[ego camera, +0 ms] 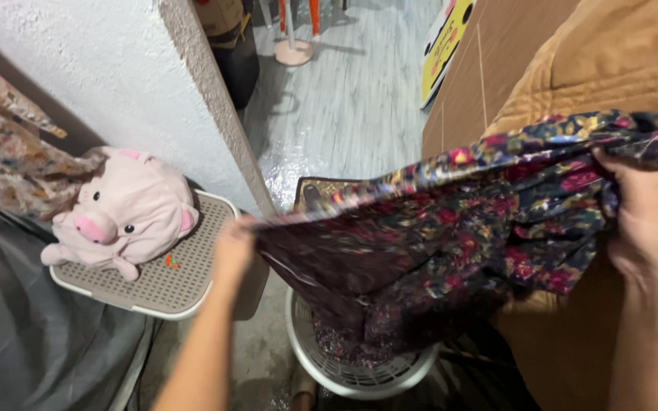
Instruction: The person takes clothes from a laundry basket, places them on hangers, and hangs them on a clothes rack. The person handles a floral dress, a brown quilted jacket, and a yellow patterned top, placing each on a hanger and then on the rack.
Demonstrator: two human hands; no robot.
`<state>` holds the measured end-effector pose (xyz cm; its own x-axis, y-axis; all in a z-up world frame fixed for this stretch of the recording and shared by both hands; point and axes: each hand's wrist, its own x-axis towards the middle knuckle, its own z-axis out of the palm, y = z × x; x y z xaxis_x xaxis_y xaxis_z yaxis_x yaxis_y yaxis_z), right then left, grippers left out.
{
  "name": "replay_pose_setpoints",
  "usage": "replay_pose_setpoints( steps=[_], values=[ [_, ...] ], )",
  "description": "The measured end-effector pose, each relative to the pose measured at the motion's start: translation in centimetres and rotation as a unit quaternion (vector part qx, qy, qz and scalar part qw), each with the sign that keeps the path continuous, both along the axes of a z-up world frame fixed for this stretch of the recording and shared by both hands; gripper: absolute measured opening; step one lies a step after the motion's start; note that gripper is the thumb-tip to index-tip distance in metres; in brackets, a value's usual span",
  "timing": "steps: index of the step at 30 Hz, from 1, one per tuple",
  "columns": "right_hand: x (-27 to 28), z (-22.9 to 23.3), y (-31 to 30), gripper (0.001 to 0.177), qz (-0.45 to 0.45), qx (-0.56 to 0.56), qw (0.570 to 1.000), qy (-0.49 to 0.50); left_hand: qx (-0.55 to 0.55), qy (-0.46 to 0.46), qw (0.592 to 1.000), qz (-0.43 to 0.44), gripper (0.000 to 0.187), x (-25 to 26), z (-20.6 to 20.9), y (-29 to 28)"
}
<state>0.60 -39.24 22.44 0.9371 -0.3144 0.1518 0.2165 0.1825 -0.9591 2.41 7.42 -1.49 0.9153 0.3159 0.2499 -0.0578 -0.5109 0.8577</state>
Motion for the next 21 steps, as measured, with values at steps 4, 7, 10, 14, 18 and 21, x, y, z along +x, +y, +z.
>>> replay_pose_setpoints(
  steps=[4, 7, 10, 14, 18, 21],
  values=[
    [0.3, -0.6, 1.5, 0.016, -0.025, -0.012, 1.000, -0.013, -0.292, -0.071, 0.951, -0.076, 0.022, 3.4, 9.3, 2.3],
    [0.0, -1.3, 4.6, 0.017, -0.034, -0.068, 0.986, 0.149, -0.154, -0.097, 0.967, -0.176, 0.016, 3.9, 17.3, -3.9],
    [-0.8, -3.4, 9.2, 0.031, 0.191, -0.083, 0.977, 0.050, -0.019, -0.155, 0.931, -0.329, 0.016, 1.7, 21.0, -12.4],
    [-0.7, -5.5, 11.4, 0.038, 0.279, -0.168, 0.945, -0.039, 0.095, -0.134, 0.925, -0.343, 0.029, -0.2, 20.2, -15.0],
    [-0.5, -4.0, 7.7, 0.027, 0.141, -0.057, 0.988, 0.029, 0.145, -0.081, 0.936, -0.310, 0.029, -0.3, 13.6, -10.4],
    [-0.7, -2.8, 5.2, 0.028, 0.132, -0.009, 0.991, -0.001, 0.217, 0.114, 0.953, -0.177, 0.020, -0.9, 5.6, -7.9]
  ],
)
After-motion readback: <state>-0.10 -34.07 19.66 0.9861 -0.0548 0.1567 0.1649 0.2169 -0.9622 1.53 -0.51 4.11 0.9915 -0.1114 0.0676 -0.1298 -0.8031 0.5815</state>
